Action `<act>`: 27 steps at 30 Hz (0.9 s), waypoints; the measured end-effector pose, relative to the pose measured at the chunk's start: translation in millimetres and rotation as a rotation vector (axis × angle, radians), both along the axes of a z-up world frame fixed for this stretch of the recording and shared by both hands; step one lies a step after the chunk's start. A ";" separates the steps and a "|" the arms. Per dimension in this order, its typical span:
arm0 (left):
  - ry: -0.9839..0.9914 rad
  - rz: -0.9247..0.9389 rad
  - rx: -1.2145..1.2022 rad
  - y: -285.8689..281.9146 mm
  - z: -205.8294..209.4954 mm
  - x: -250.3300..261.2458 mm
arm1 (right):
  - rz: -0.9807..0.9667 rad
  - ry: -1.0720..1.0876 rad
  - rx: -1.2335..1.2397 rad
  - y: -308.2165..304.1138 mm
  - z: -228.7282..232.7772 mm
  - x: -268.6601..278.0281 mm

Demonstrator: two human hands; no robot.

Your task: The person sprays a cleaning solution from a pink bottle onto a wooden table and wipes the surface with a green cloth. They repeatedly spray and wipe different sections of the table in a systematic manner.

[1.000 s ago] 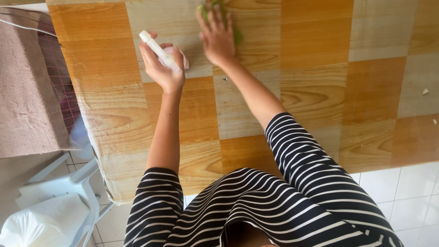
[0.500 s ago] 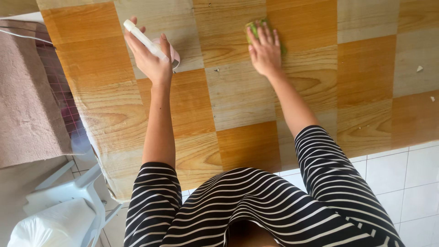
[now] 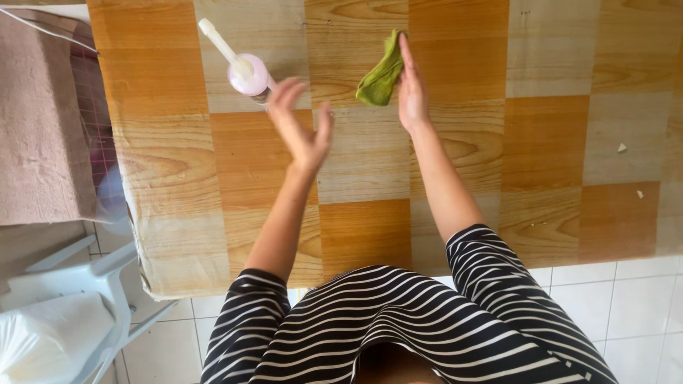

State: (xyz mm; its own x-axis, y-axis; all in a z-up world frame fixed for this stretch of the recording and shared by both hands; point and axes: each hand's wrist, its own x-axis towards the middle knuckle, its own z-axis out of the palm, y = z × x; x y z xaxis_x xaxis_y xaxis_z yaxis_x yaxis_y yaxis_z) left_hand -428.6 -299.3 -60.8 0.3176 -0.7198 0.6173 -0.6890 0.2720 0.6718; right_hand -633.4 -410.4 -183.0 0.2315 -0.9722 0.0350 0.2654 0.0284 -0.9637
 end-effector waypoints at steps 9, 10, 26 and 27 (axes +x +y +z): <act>0.457 -0.230 0.434 -51.3 -6.8 -55.2 | -0.037 0.088 -0.162 41.5 48.9 43.6; 0.467 -0.230 0.442 -52.4 -11.1 -53.4 | -0.043 0.044 -0.173 42.0 51.1 45.9; 0.380 -0.038 0.465 -20.7 -26.3 -4.3 | -0.073 -0.487 0.256 17.5 74.6 0.0; 0.264 -0.061 0.431 -19.7 -24.1 -5.6 | -0.038 -0.496 0.245 19.2 80.3 1.7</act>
